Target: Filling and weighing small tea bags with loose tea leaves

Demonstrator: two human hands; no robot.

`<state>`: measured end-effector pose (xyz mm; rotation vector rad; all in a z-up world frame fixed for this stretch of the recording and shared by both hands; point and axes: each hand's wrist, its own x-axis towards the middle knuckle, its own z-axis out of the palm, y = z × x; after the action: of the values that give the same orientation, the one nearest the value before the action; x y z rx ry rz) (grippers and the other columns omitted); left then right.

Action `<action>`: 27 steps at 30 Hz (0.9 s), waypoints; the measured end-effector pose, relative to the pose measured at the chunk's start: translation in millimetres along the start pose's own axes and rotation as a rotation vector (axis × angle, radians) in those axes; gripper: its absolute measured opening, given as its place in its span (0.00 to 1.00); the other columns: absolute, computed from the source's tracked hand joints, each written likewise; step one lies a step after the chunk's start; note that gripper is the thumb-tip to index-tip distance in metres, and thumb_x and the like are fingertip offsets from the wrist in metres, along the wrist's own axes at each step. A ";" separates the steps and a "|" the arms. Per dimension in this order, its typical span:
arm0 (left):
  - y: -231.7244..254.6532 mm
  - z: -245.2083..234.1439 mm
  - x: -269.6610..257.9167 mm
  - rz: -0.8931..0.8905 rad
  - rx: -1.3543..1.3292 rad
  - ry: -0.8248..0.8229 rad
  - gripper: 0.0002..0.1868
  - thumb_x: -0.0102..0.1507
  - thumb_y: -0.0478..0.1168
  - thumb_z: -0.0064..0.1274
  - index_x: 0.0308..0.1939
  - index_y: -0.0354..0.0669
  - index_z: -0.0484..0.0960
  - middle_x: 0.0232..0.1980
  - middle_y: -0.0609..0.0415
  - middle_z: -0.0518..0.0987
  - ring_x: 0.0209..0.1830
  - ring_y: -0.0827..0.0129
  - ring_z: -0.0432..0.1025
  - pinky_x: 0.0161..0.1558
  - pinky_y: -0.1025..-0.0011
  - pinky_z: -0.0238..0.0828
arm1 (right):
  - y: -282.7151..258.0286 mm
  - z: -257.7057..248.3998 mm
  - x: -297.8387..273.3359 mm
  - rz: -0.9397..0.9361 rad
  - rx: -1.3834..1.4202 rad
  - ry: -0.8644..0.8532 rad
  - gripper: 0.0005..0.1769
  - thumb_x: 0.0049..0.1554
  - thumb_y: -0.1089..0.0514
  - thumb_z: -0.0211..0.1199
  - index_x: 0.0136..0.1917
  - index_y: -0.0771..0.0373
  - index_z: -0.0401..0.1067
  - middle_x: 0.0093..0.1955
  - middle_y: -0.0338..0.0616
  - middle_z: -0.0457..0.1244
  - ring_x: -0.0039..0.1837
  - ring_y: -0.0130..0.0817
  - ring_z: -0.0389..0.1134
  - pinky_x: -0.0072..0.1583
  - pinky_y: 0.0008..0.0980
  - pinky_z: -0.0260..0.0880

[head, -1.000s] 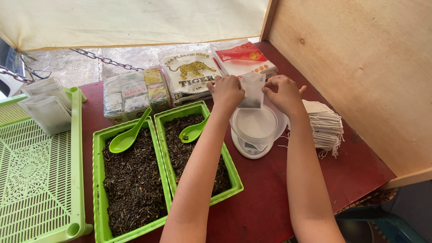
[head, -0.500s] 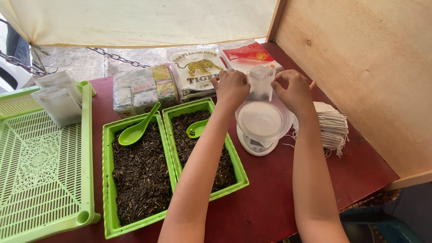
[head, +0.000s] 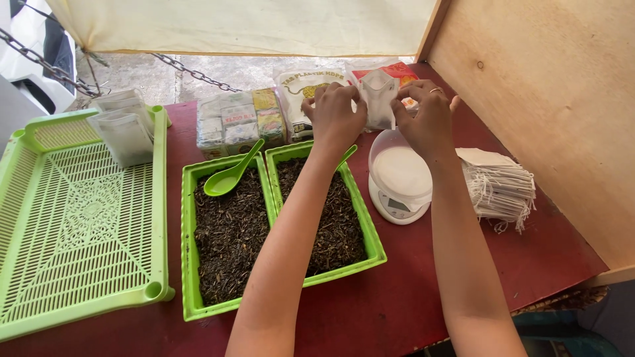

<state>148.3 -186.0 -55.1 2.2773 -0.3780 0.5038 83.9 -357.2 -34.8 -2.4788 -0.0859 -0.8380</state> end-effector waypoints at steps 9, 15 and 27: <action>-41.6 -44.1 -4.8 -0.051 0.044 0.035 0.09 0.60 0.49 0.50 0.35 0.54 0.84 0.44 0.56 0.78 0.59 0.56 0.68 0.64 0.43 0.50 | -30.0 30.0 12.2 -0.095 0.017 -0.029 0.06 0.62 0.48 0.65 0.49 0.48 0.78 0.57 0.36 0.66 0.63 0.47 0.67 0.68 0.87 0.40; -63.4 -94.7 -22.1 -0.101 0.087 0.049 0.09 0.61 0.47 0.51 0.38 0.54 0.85 0.45 0.55 0.78 0.61 0.55 0.67 0.65 0.40 0.46 | -67.3 54.5 15.4 -0.214 0.058 -0.042 0.03 0.61 0.54 0.65 0.47 0.51 0.77 0.58 0.39 0.65 0.64 0.49 0.66 0.69 0.80 0.45; -116.0 -178.4 -49.1 -0.221 0.242 0.170 0.08 0.59 0.48 0.51 0.31 0.55 0.84 0.45 0.53 0.81 0.56 0.49 0.65 0.55 0.43 0.48 | -164.3 101.8 20.0 -0.468 0.138 -0.111 0.05 0.59 0.55 0.64 0.45 0.55 0.79 0.59 0.44 0.64 0.64 0.52 0.61 0.67 0.54 0.52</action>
<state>110.4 28.4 -36.6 2.4464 0.0222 0.6511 120.1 -167.1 -17.3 -2.4032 -0.7598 -0.8401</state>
